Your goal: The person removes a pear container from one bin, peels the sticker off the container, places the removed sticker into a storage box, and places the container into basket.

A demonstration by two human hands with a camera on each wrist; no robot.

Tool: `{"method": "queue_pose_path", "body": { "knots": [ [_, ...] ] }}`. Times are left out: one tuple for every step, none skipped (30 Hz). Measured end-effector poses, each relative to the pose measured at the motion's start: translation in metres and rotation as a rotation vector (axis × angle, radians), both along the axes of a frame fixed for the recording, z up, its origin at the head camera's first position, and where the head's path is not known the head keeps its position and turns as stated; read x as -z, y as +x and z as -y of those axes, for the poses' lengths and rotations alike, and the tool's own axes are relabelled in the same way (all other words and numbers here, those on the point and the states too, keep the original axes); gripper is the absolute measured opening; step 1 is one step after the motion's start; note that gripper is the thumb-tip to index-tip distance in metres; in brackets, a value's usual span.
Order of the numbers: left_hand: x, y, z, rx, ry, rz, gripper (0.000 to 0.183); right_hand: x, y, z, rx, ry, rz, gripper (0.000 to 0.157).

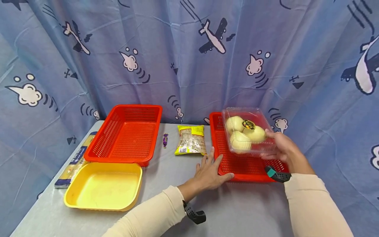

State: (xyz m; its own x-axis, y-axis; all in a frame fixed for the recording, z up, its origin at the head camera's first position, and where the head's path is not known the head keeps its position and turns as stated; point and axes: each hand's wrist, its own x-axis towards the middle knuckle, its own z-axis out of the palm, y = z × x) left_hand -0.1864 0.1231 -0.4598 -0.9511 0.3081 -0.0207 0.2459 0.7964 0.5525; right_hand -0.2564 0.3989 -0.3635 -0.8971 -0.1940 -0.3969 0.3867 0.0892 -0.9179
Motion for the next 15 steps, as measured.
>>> {"method": "queue_pose_path", "body": {
  "knots": [
    [-0.001,0.000,-0.001,0.000,0.004,0.004,0.086,-0.002,0.001,0.000,0.002,0.003,-0.003,0.043],
    [-0.003,0.000,-0.001,-0.001,0.011,0.006,0.086,-0.004,0.003,0.000,0.003,0.006,-0.007,0.044],
    [-0.005,0.000,-0.002,-0.002,0.020,0.008,0.086,-0.006,0.004,0.000,0.004,0.006,-0.010,0.045],
    [-0.007,0.000,-0.002,-0.005,0.036,0.006,0.086,-0.008,0.006,0.001,0.005,0.007,-0.014,0.046],
    [-0.010,0.000,-0.003,-0.008,0.052,0.000,0.087,-0.009,0.007,0.001,0.008,0.004,-0.015,0.046],
    [-0.013,-0.001,-0.003,-0.014,0.073,-0.008,0.087,-0.011,0.008,0.001,0.011,0.003,-0.017,0.047],
    [-0.016,-0.001,-0.004,-0.021,0.104,-0.016,0.088,-0.013,0.010,0.001,0.014,0.000,-0.019,0.047],
    [-0.019,-0.001,-0.004,-0.028,0.133,-0.027,0.089,-0.015,0.011,0.002,0.013,0.000,-0.021,0.048],
    [-0.023,-0.002,-0.004,-0.035,0.165,-0.035,0.089,-0.016,0.012,0.002,0.014,0.002,-0.022,0.048],
    [-0.027,-0.002,-0.003,-0.043,0.202,-0.043,0.090,-0.017,0.013,0.003,0.013,0.008,-0.027,0.050],
    [-0.031,-0.002,-0.003,-0.051,0.240,-0.049,0.091,-0.019,0.014,0.004,0.013,0.015,-0.030,0.052],
    [-0.035,-0.002,-0.002,-0.059,0.285,-0.049,0.091,-0.020,0.015,0.005,0.007,0.024,-0.035,0.055],
    [-0.039,-0.002,-0.001,-0.065,0.334,-0.047,0.091,-0.022,0.016,0.006,0.004,0.035,-0.039,0.060],
    [-0.044,-0.003,0.000,-0.070,0.381,-0.041,0.091,-0.023,0.017,0.008,-0.004,0.048,-0.043,0.066],
    [-0.048,-0.004,0.001,-0.079,0.433,-0.030,0.089,-0.025,0.018,0.010,-0.009,0.058,-0.047,0.071]
  ]
}}
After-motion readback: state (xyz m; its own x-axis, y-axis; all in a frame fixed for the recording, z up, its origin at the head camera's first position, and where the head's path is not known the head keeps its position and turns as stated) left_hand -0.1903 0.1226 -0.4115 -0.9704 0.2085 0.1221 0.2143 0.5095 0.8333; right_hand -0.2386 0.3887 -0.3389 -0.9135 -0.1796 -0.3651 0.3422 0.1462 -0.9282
